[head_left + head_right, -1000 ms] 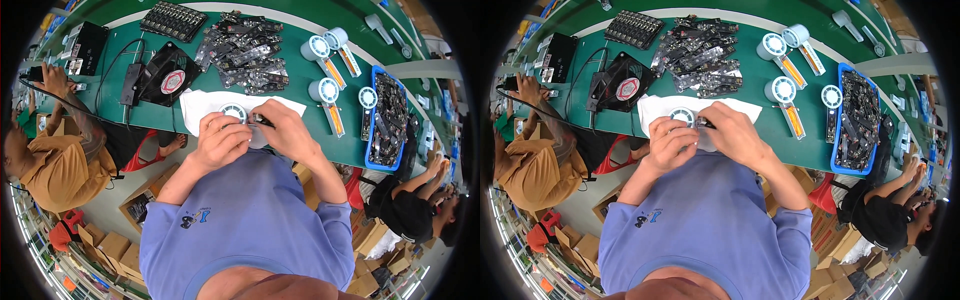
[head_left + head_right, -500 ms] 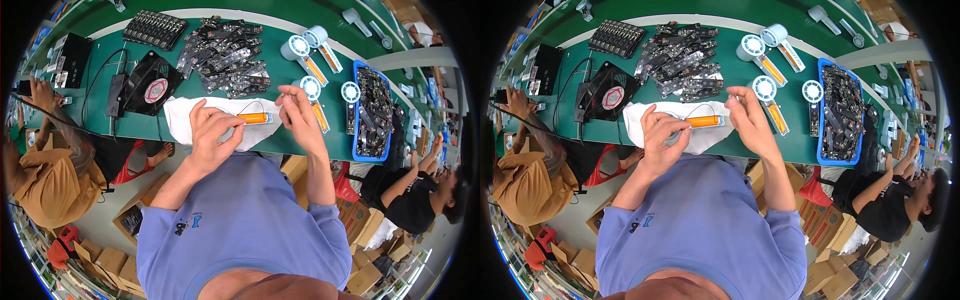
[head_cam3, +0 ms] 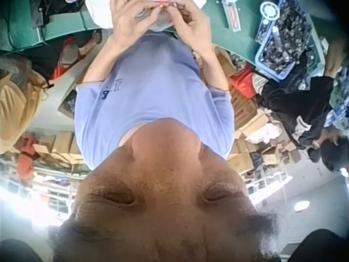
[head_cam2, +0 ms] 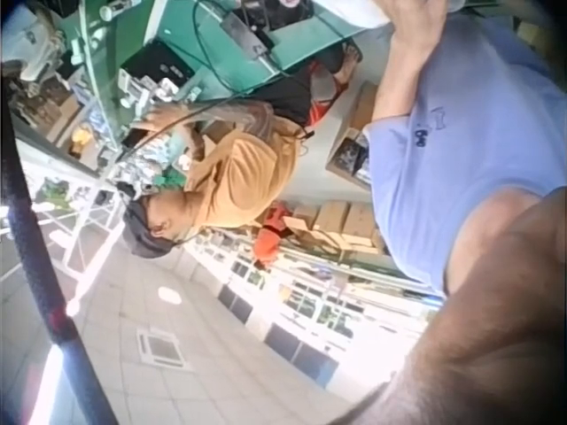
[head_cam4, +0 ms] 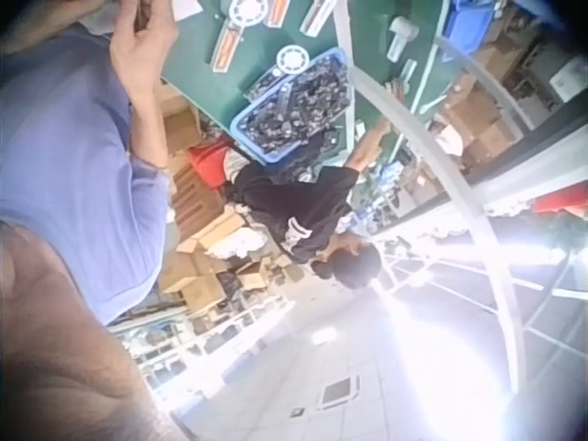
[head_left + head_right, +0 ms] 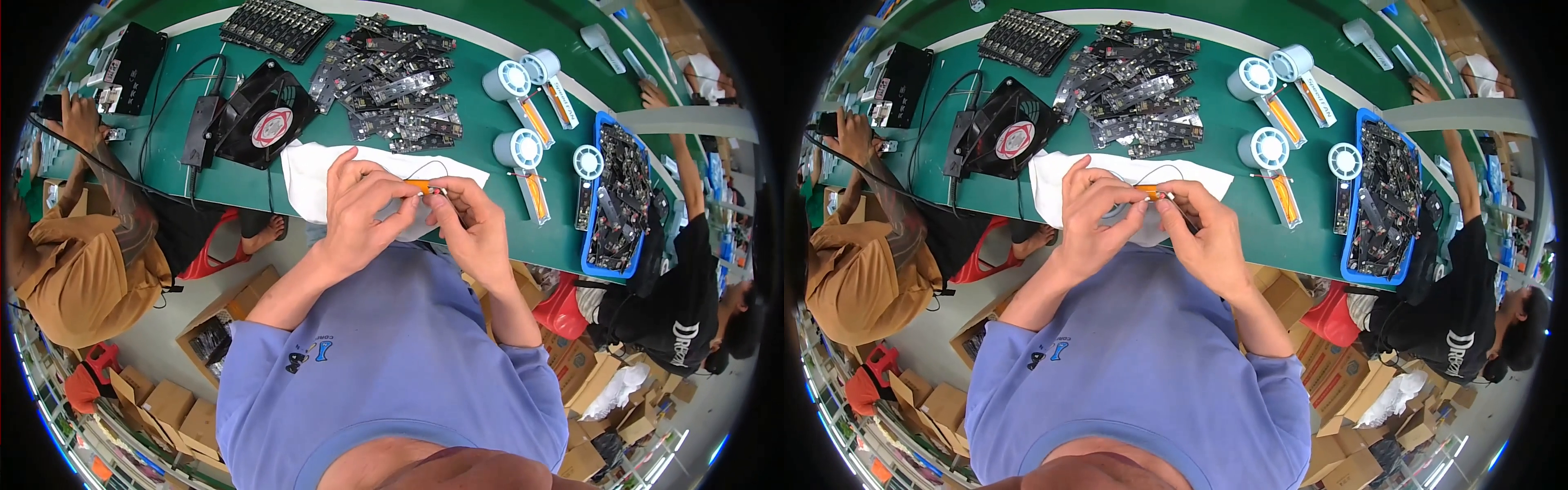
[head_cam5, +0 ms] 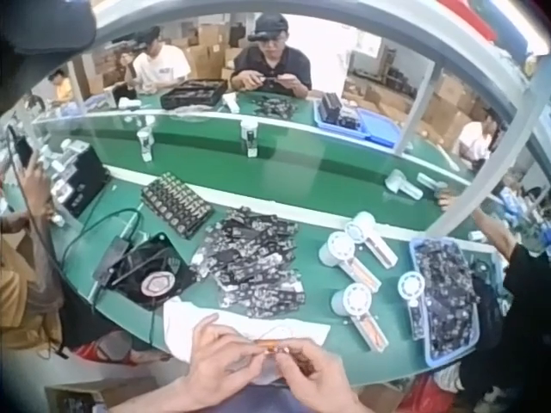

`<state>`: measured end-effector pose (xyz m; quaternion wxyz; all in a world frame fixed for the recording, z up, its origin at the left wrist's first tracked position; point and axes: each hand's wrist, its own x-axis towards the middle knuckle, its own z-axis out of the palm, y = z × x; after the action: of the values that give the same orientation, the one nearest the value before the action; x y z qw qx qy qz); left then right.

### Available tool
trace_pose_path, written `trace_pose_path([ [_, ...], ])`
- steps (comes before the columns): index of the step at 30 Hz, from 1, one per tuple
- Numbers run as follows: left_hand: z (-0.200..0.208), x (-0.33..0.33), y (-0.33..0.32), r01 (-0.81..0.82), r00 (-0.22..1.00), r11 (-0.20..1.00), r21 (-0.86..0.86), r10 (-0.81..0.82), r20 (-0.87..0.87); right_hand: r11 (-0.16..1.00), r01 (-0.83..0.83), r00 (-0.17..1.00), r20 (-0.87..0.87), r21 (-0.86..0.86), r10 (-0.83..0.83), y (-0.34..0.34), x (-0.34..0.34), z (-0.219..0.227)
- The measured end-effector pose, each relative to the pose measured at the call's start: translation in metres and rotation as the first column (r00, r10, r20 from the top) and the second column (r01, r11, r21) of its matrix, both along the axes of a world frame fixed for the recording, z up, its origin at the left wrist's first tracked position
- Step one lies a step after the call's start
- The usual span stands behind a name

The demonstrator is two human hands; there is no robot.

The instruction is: The person assembles electronic components by connecting ribbon cables to PCB boards, working under a magnifying light.

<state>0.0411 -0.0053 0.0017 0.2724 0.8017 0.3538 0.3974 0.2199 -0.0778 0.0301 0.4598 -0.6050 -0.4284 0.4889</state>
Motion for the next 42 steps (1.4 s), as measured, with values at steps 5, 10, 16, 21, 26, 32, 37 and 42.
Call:
trace_pose_path([
  [5, -0.006, 0.001, 0.000, 0.005, 1.000, 0.999, 0.054, -0.006, 0.002, 0.997, 0.007, 0.989, 0.149, 0.073, -0.018, 0.000, -0.007, -0.004],
  [10, -0.008, 0.003, 0.000, -0.008, 1.000, 0.991, 0.133, 0.006, 0.013, 0.991, 0.068, 0.978, 0.188, 0.117, -0.089, -0.001, -0.011, -0.004],
  [16, -0.009, 0.004, 0.001, 0.006, 1.000, 0.984, 0.177, -0.004, -0.011, 0.987, 0.074, 0.957, 0.269, 0.143, -0.111, -0.002, -0.010, -0.007],
  [21, -0.011, 0.006, 0.001, -0.002, 0.999, 0.969, 0.247, 0.010, -0.031, 0.984, 0.033, 0.913, 0.395, 0.176, -0.101, -0.002, -0.011, 0.000],
  [26, -0.010, 0.005, 0.002, 0.005, 0.999, 0.959, 0.284, 0.008, -0.046, 0.984, -0.014, 0.906, 0.419, 0.180, -0.064, -0.003, -0.009, 0.007],
  [32, -0.011, 0.004, -0.002, 0.029, 0.996, 0.941, 0.338, 0.003, -0.092, 0.989, -0.028, 0.937, 0.349, 0.146, -0.025, -0.005, -0.008, 0.009],
  [37, -0.011, 0.006, -0.004, 0.048, 0.993, 0.932, 0.360, -0.004, -0.122, 0.978, -0.086, 0.899, 0.439, 0.191, -0.006, -0.004, -0.003, 0.009],
  [42, -0.003, 0.011, -0.002, 0.052, 0.998, 0.965, 0.258, -0.039, -0.054, 0.967, -0.079, 0.917, 0.399, 0.242, -0.025, -0.003, 0.002, 0.005],
])
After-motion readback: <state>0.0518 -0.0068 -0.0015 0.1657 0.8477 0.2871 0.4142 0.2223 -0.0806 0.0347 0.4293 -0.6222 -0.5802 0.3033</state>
